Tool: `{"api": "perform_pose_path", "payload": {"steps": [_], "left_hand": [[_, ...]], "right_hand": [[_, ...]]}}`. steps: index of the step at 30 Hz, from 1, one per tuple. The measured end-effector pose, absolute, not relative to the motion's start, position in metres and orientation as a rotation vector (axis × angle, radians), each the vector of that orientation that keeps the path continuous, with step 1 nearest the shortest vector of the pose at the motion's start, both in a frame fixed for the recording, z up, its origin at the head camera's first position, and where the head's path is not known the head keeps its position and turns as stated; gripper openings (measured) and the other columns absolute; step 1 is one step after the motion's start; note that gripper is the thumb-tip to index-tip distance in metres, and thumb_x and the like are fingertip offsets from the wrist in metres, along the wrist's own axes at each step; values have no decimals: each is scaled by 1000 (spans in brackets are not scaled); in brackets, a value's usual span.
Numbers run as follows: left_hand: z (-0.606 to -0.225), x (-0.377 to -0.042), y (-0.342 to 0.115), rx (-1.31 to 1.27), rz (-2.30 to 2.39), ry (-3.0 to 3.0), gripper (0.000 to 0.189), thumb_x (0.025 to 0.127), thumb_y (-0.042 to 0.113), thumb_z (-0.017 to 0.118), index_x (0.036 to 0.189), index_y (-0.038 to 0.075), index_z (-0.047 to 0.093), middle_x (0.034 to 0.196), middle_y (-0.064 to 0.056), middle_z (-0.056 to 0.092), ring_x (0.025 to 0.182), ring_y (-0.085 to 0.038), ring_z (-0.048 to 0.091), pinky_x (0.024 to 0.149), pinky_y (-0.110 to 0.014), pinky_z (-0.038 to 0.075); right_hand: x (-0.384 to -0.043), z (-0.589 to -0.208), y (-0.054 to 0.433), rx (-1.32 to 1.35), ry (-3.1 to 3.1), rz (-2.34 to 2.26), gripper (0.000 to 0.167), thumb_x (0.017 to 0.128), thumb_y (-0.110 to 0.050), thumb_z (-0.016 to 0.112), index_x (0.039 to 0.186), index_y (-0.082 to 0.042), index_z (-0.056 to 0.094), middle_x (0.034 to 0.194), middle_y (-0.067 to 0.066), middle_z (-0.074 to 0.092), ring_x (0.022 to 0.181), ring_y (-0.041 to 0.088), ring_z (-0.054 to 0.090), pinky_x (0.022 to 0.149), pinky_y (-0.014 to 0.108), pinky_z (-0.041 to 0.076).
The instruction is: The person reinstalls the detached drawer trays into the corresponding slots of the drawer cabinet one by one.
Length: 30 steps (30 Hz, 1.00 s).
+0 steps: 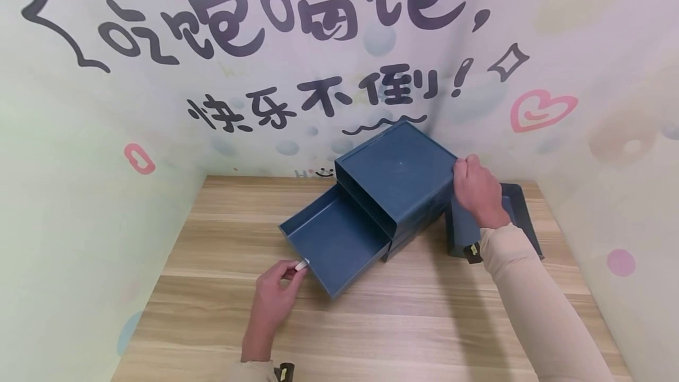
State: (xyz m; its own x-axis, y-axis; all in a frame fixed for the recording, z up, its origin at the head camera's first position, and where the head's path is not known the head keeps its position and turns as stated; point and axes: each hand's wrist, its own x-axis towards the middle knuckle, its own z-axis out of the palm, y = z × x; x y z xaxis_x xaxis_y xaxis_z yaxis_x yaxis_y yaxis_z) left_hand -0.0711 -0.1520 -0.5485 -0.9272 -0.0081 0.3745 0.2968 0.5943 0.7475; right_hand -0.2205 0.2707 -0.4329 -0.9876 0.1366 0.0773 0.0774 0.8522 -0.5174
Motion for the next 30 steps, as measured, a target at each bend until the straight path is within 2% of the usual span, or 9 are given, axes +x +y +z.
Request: {"api": "perform_pose_path", "payload": {"steps": [16, 30], "left_hand": [[-543, -74, -129, -37, -1301, -2489, 19, 89, 9, 78, 108, 9, 76, 92, -2, 79, 78, -11, 71, 70, -21, 60], [-542, -79, -122, 24, -1391, -2451, 12, 92, 9, 75, 103, 7, 74, 94, -4, 80, 79, -14, 73, 71, -22, 60]], "right_hand": [[-221, -435, 271, -172, -2914, 814, 57, 107, -46, 10, 103, -1, 46, 80, 17, 47, 72, 36, 53, 59, 39, 35], [-219, -434, 270, -182, -2910, 814, 55, 107, -44, 11, 104, -1, 45, 81, 18, 48, 75, 38, 54, 61, 40, 36]]}}
